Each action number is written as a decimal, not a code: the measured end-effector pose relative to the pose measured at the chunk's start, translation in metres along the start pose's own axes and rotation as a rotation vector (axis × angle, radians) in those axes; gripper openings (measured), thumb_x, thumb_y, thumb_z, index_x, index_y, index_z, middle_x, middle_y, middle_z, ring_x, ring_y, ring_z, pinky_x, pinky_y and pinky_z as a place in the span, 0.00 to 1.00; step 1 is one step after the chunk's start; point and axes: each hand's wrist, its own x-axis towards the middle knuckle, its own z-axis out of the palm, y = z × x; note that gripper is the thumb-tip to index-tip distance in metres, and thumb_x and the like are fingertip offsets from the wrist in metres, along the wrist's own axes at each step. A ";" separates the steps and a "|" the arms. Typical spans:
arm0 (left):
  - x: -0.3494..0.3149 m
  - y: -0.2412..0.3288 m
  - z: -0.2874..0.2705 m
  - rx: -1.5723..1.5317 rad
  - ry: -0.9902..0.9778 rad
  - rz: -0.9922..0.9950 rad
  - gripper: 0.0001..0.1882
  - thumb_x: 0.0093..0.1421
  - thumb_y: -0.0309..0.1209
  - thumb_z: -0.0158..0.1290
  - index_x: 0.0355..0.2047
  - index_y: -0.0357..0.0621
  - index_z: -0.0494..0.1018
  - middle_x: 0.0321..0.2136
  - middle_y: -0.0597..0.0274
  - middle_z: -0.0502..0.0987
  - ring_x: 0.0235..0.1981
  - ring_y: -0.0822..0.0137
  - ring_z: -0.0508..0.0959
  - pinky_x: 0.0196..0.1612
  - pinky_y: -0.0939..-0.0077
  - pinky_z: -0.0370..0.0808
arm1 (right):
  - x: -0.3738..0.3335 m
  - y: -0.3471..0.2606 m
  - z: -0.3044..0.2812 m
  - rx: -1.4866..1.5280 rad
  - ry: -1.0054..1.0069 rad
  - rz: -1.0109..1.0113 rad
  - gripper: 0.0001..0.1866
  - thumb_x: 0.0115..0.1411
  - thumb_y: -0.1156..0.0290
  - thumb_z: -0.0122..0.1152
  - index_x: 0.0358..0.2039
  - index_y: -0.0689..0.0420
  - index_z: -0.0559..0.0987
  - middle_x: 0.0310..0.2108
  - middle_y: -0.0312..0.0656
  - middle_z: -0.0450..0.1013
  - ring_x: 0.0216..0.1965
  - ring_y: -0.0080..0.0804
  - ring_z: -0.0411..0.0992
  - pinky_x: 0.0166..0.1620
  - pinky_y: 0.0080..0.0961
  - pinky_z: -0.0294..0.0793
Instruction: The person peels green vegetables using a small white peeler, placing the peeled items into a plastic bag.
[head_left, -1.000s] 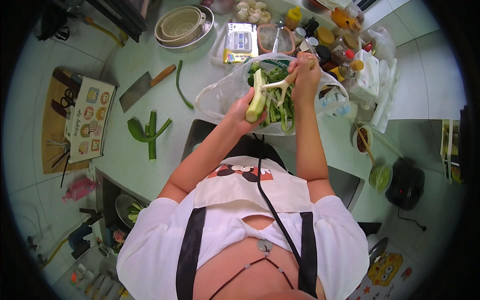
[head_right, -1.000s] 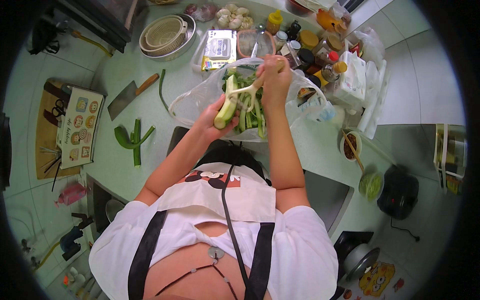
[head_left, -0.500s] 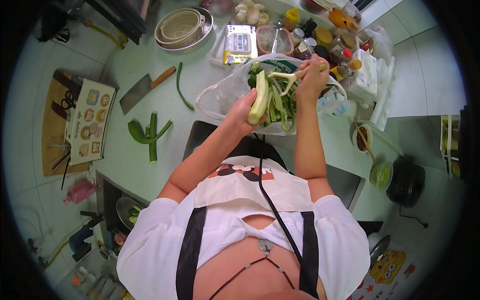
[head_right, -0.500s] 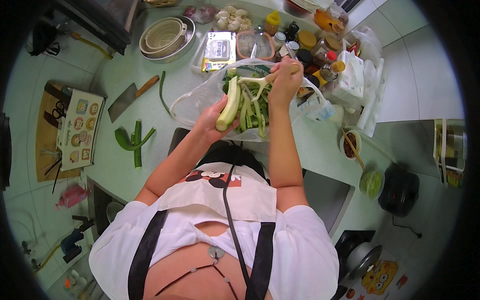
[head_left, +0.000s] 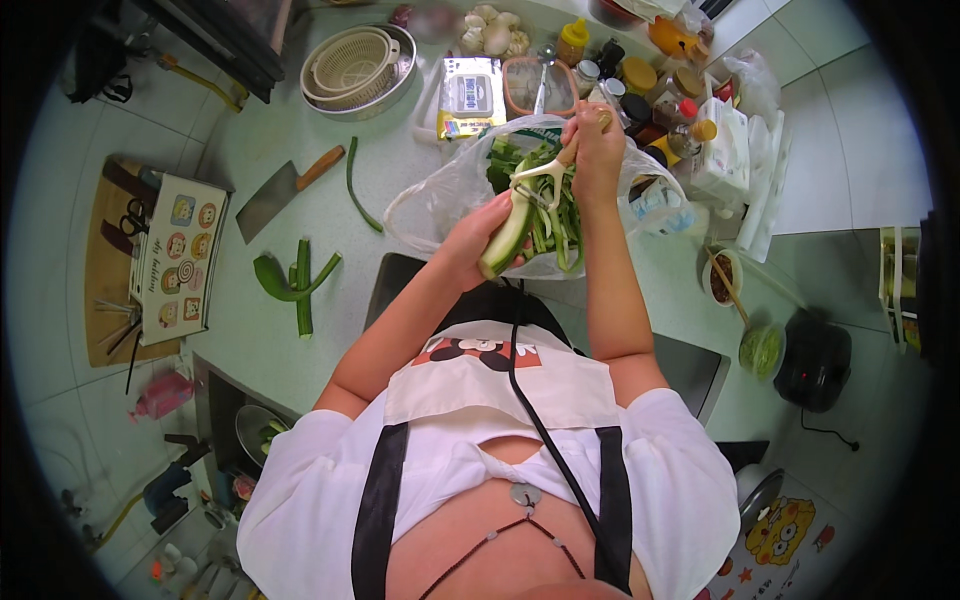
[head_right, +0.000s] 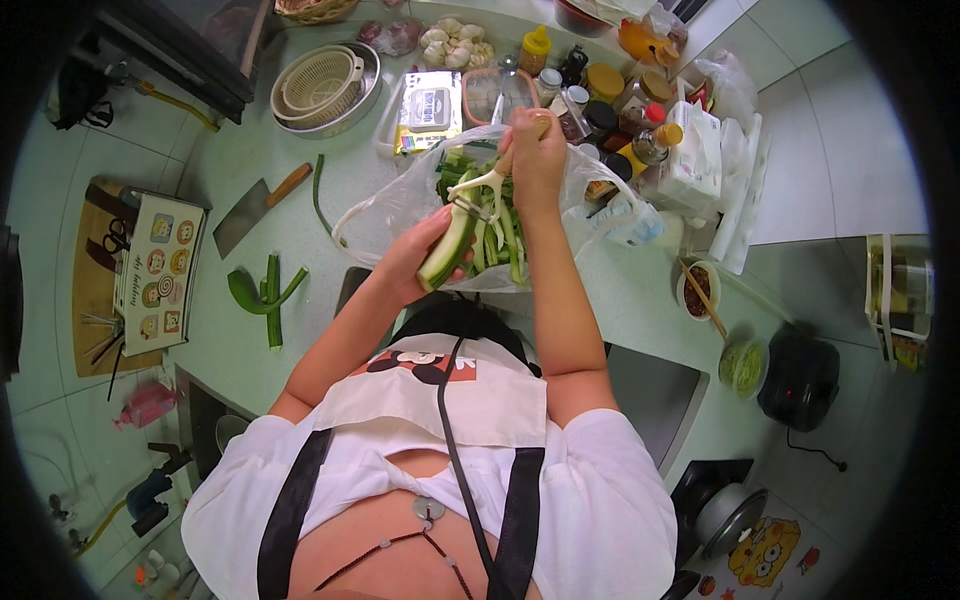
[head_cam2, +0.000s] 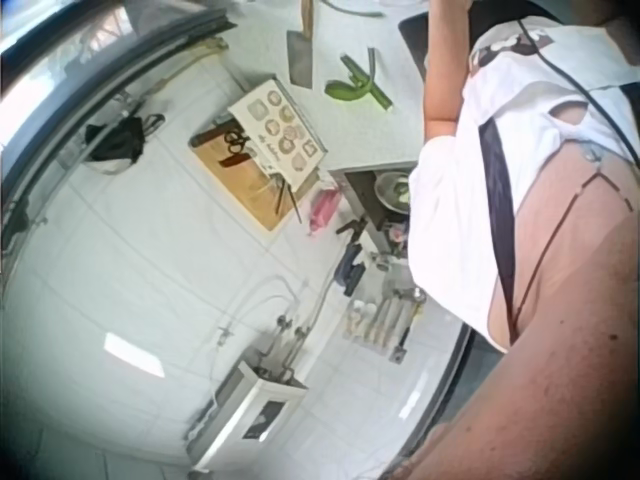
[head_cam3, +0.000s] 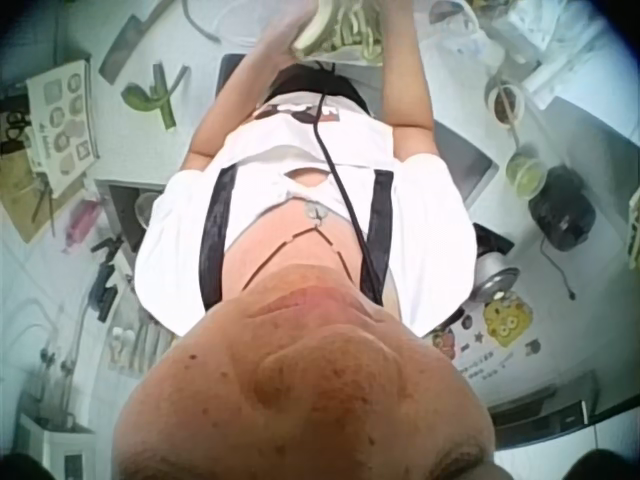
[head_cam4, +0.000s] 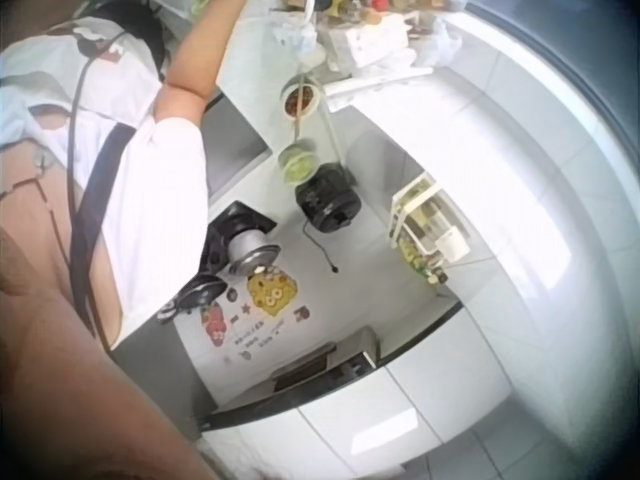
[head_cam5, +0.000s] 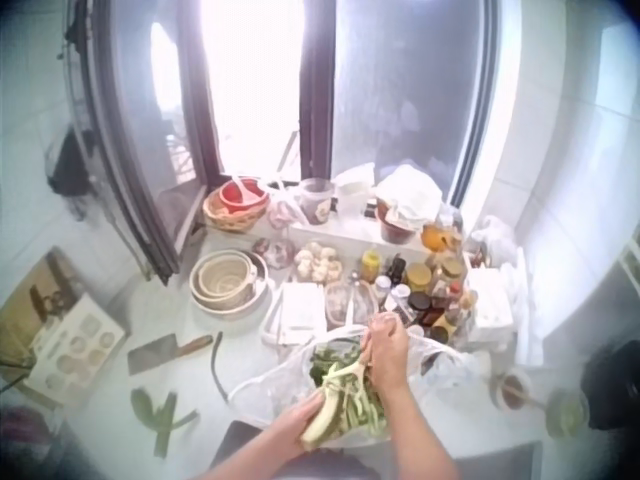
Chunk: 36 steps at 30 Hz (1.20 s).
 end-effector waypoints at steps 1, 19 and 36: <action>0.000 -0.001 0.000 0.035 -0.007 0.005 0.19 0.61 0.41 0.39 0.51 0.53 0.58 0.30 0.64 0.69 0.27 0.72 0.71 0.24 0.77 0.72 | -0.002 0.000 0.002 -0.018 -0.018 0.013 0.08 0.56 0.68 0.50 0.26 0.58 0.65 0.16 0.34 0.63 0.17 0.17 0.61 0.21 0.13 0.60; 0.004 -0.007 -0.015 -0.109 0.018 0.020 0.17 0.62 0.43 0.34 0.41 0.46 0.65 0.32 0.62 0.73 0.28 0.72 0.71 0.27 0.79 0.71 | 0.002 0.007 -0.020 0.048 0.216 -0.015 0.09 0.56 0.68 0.51 0.29 0.59 0.65 0.17 0.36 0.63 0.19 0.19 0.62 0.22 0.14 0.62; 0.032 0.000 0.009 -0.471 0.217 0.002 0.19 0.61 0.47 0.35 0.38 0.46 0.64 0.25 0.57 0.71 0.22 0.64 0.72 0.23 0.70 0.72 | -0.034 -0.028 0.018 -0.031 -0.035 0.062 0.10 0.55 0.66 0.51 0.28 0.59 0.65 0.16 0.35 0.64 0.17 0.17 0.62 0.21 0.13 0.61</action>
